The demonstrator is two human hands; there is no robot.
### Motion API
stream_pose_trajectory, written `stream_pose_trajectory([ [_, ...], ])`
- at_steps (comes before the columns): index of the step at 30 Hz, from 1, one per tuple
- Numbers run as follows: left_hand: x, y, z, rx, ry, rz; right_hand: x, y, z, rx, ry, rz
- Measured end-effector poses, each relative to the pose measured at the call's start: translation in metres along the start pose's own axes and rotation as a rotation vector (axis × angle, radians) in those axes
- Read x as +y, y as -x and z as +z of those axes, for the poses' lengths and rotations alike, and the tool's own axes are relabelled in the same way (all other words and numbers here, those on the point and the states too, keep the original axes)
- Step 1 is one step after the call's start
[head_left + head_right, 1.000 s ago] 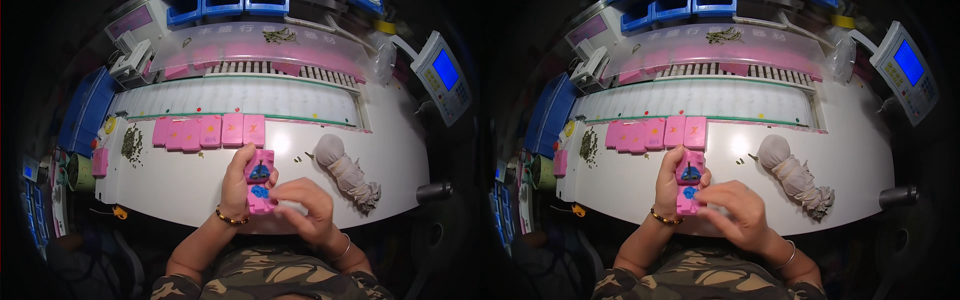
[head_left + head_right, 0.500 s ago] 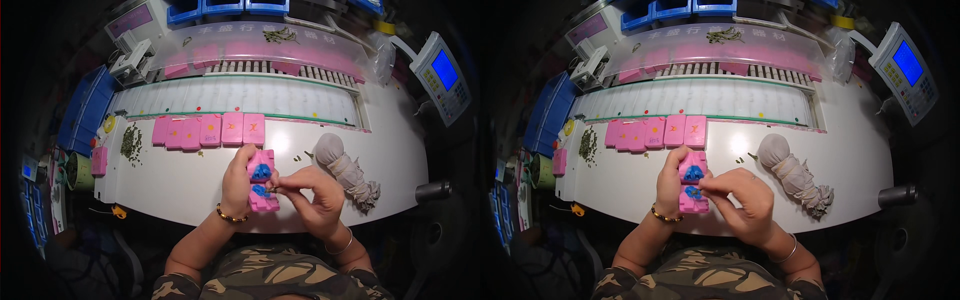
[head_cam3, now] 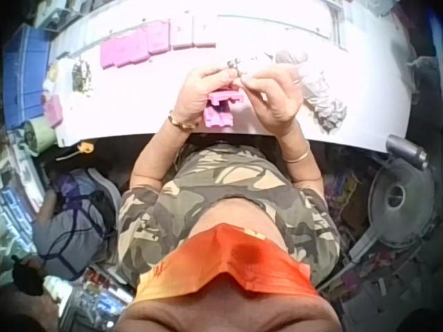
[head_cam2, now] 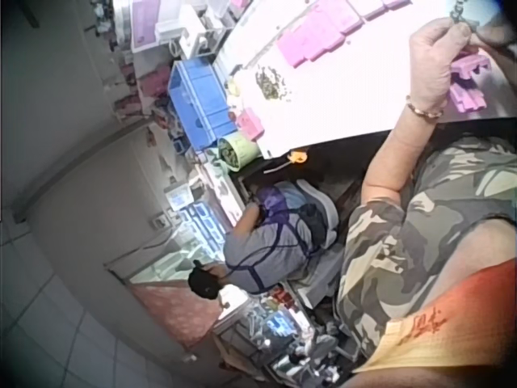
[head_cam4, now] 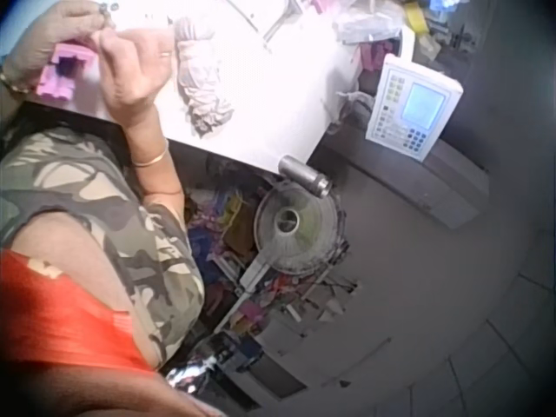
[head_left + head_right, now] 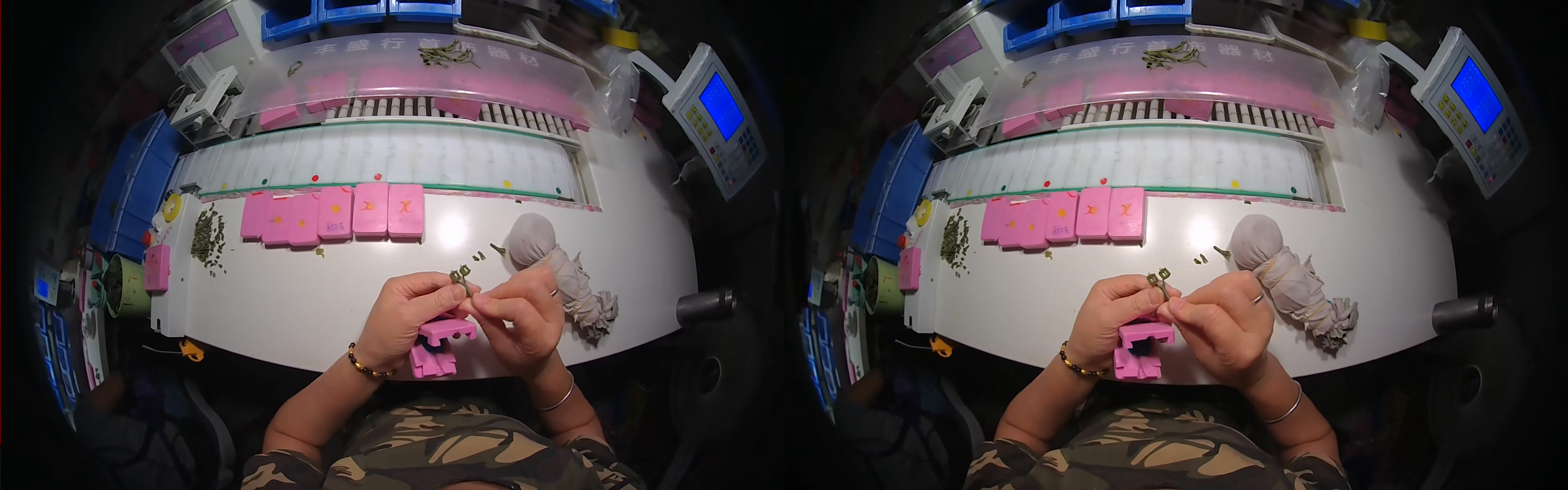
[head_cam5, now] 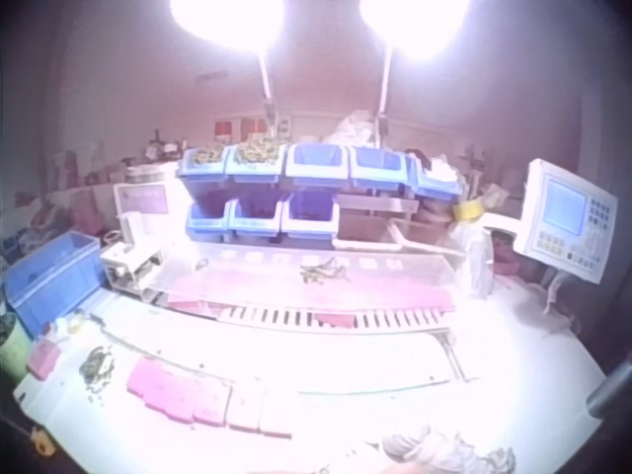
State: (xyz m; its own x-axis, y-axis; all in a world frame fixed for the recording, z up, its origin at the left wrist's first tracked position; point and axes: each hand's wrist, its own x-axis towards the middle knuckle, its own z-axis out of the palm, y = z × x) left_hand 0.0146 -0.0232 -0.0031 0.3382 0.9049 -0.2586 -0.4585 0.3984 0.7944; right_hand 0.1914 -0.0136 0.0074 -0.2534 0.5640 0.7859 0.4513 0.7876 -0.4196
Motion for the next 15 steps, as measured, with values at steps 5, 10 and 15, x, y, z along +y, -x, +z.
stream_pose_trajectory([
  [5, 0.001, 0.002, -0.008, -0.057, -0.124, -0.017, 0.000, 0.004, -0.004, -0.092, -0.026, -0.019],
  [10, 0.002, 0.003, -0.008, -0.056, -0.140, -0.038, 0.001, 0.002, -0.008, -0.132, -0.033, -0.005],
  [15, 0.006, 0.003, -0.011, -0.098, -0.220, -0.030, 0.005, 0.001, -0.012, -0.201, -0.001, -0.080],
])
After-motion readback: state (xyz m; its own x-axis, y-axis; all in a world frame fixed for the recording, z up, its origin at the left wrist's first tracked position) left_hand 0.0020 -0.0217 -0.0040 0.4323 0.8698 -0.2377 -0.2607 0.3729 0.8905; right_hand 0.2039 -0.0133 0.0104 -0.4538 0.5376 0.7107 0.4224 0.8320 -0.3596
